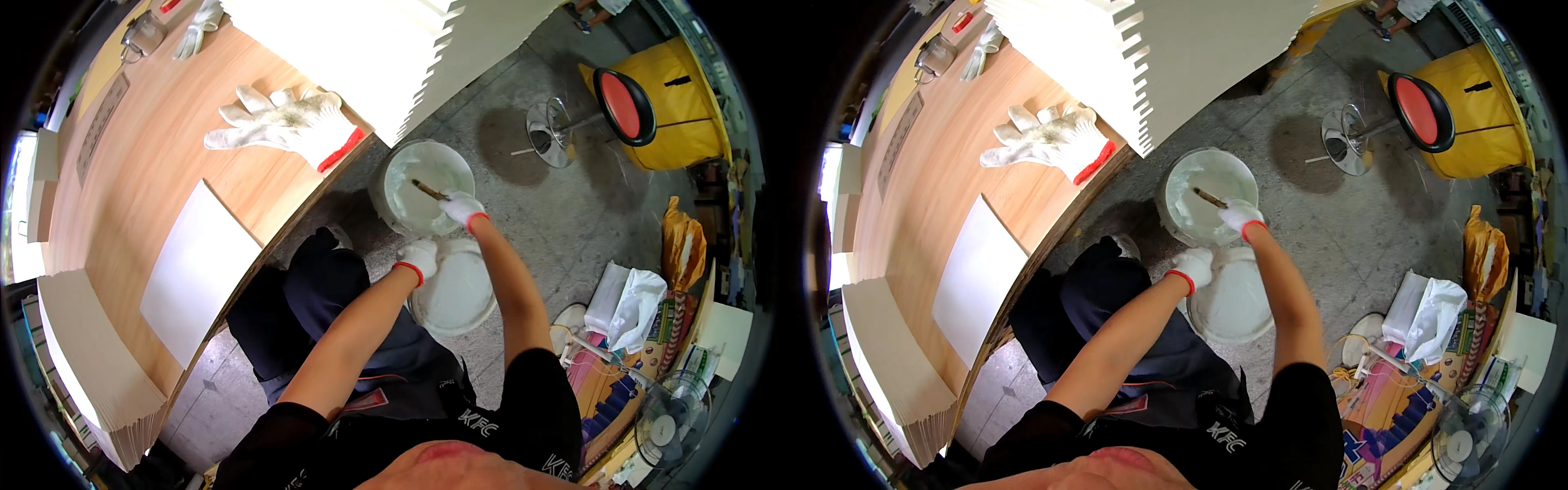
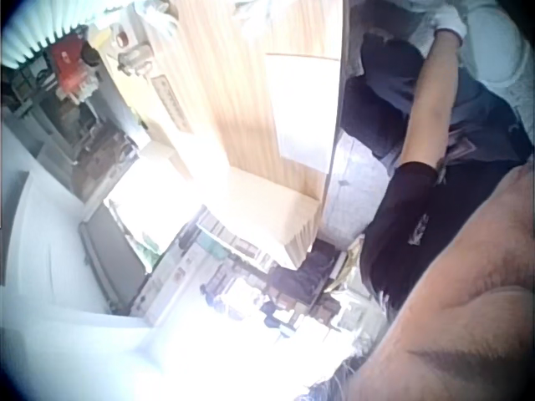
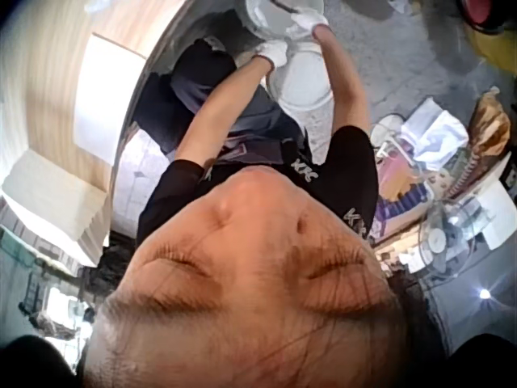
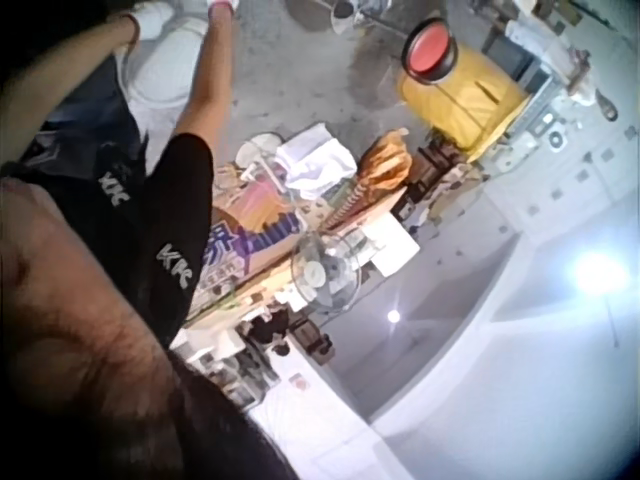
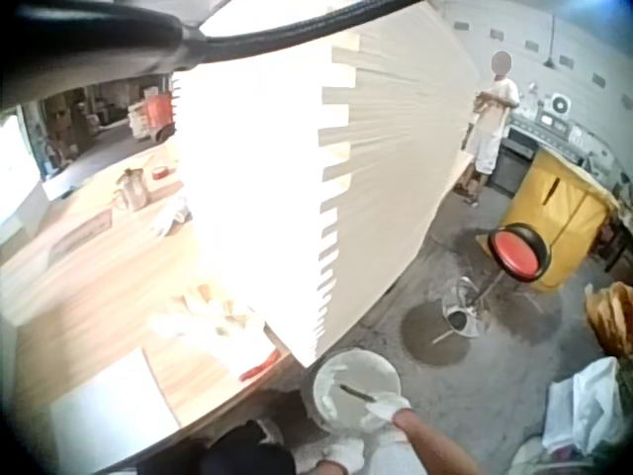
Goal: The person repeatedly picks up a sheet of white paper, applies a white substance to its edge using a brush, and stacks it onto a growing pile. The process involves dipping the brush into a container and applying the substance to the paper before placing it on the stack.
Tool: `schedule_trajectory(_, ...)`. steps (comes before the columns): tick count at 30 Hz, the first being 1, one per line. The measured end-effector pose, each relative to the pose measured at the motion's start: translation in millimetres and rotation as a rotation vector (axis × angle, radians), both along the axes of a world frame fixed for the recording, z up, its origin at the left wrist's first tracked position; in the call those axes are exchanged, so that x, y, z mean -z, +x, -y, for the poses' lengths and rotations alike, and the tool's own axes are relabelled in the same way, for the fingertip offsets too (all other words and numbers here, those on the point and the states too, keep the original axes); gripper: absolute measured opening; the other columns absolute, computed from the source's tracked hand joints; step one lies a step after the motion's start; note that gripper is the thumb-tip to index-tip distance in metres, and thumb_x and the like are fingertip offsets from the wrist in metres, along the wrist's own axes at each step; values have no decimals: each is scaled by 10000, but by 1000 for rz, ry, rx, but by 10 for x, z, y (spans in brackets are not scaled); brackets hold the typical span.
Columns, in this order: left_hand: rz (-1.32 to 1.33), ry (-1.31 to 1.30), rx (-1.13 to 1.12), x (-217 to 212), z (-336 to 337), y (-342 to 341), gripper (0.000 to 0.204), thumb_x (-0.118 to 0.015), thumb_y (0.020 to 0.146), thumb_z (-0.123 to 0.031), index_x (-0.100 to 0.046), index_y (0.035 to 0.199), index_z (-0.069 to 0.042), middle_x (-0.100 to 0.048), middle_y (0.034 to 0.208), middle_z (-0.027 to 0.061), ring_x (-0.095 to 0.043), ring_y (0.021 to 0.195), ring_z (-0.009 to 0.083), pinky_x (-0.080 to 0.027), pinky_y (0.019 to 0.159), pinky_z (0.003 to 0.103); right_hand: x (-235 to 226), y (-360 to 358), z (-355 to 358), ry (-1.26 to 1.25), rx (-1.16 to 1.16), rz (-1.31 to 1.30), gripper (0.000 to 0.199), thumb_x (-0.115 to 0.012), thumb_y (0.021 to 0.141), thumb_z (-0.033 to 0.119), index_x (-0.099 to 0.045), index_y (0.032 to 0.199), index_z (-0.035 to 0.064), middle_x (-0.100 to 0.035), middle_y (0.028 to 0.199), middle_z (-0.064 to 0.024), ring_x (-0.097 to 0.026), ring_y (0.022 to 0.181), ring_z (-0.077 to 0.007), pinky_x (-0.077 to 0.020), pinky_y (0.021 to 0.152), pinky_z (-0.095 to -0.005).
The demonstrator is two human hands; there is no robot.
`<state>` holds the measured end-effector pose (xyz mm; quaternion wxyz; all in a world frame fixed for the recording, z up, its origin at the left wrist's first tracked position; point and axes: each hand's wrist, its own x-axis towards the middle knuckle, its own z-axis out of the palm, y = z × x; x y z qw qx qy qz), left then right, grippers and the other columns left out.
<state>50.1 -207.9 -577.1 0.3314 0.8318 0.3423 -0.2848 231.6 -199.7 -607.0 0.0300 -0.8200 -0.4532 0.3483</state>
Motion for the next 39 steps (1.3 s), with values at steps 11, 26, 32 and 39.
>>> schedule_trajectory(11, 65, -87, 169, -440, -87, -300, 451, -627, 839, -191, -540, 1279, -139, -602, 1276, 164, -650, 1092, 338, -559, 770, 528, 1036, -442, -350, -300, -185, 314, 351, -483, 936, 270, -686, 1201, 164, -662, 1241, -106, -639, 1137, -290, -531, 908, -418)
schedule_trajectory(26, 31, -120, -123, -104, -118, -396, 647, -675, 766, -250, -424, 1342, -98, -613, 1245, 195, -610, 1151, 382, -455, 871, 637, -633, -31, 1024, 367, 620, -878, 494, -662, 923, 253, -559, 1359, 47, -624, 1019, 11, -532, 778, -56, -436, 666, -200)
schedule_trajectory(32, 38, -90, -94, -286, -145, -489, 555, -616, 787, -282, -448, 1266, -56, -633, 1188, 206, -618, 1115, 405, -470, 861, 603, -1023, -136, 1106, 405, 588, -746, 482, -643, 935, 225, -544, 1373, 51, -618, 1016, 25, -515, 780, -38, -425, 670, -190)
schedule_trajectory(39, 36, -85, -127, -178, -177, -526, 564, -622, 781, -314, -490, 1257, -42, -633, 1209, 190, -615, 1131, 382, -487, 872, 576, -1073, -228, 1198, 520, 464, -645, 451, -603, 952, 207, -540, 1370, 50, -569, 919, 63, -490, 752, -27, -407, 648, -193)
